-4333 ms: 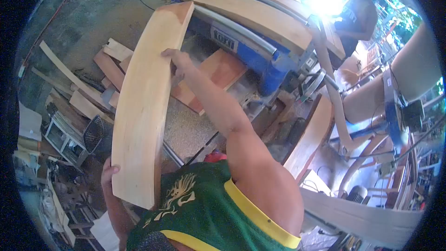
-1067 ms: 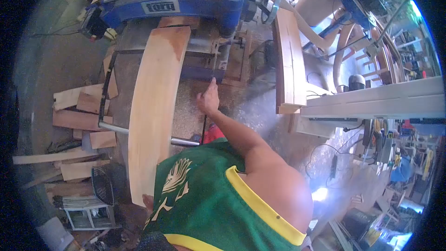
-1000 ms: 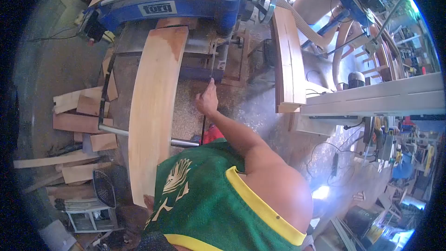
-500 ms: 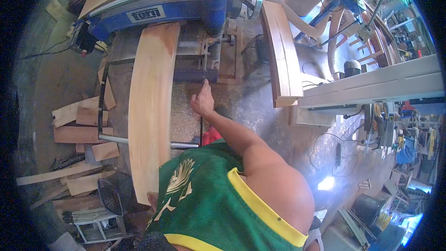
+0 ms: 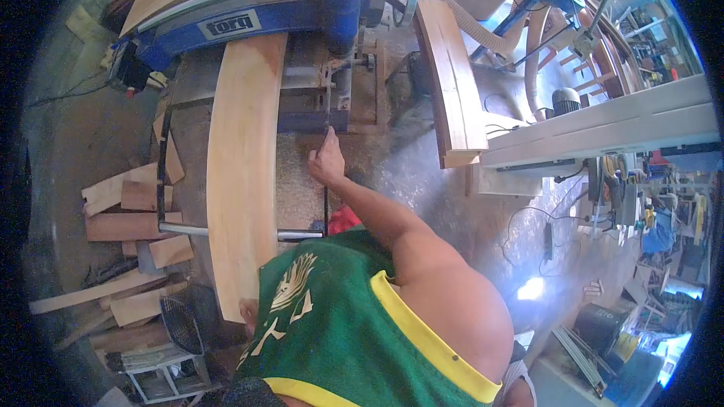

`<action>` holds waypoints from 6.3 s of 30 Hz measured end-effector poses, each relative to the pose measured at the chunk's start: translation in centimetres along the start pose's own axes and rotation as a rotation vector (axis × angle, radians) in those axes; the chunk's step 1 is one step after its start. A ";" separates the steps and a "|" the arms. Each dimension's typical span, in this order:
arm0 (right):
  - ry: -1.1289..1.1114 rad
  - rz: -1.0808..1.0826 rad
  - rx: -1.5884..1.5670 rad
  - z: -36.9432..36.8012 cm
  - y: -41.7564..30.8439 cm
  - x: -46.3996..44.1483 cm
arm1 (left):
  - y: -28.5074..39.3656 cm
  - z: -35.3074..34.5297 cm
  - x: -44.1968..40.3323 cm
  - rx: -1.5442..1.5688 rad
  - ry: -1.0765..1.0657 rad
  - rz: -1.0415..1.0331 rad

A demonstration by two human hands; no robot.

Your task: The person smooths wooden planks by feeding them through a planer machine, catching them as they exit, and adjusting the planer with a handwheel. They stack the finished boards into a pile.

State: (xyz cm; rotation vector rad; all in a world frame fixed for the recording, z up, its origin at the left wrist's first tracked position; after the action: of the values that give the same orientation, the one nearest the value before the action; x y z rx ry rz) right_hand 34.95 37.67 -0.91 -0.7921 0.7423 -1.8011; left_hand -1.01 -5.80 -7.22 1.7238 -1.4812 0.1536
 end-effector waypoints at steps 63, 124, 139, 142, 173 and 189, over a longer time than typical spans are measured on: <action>-0.060 -0.002 0.053 0.1 -0.9 0.3 | -2.9 -16.3 -11.1 -0.258 0.429 -0.290; -0.337 0.102 -0.870 47.1 -31.3 -21.1 | 0.7 -70.0 -17.6 -0.085 -0.324 -0.326; -0.081 0.445 -1.007 60.5 -17.2 -4.1 | -1.6 -80.4 -15.3 0.033 -0.653 -0.093; 0.009 0.305 -1.300 61.0 -8.6 -5.2 | 4.9 -74.7 -9.6 0.150 -0.751 -0.256; -1.004 -0.348 -1.056 -7.7 -10.8 0.9 | -4.8 7.3 19.4 0.692 0.723 -0.992; -0.771 -0.314 -0.879 -12.2 -9.1 -2.1 | 2.0 4.6 19.8 -0.145 0.678 -0.541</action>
State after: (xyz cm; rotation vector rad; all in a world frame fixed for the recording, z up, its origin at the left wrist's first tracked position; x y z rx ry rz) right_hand 21.08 44.18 -1.47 -2.1203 0.8904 -1.1818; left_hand 1.26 -23.78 2.30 1.6610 -0.5055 0.2967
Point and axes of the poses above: each hand's wrist, its own x-axis away from the middle knuckle, its own z-axis out of the back of the hand, y = z × x, the point moved 9 cm from there along -x, towards the middle knuckle, and after that the axes turned 8 degrees about -z, right-handed, at the moved point
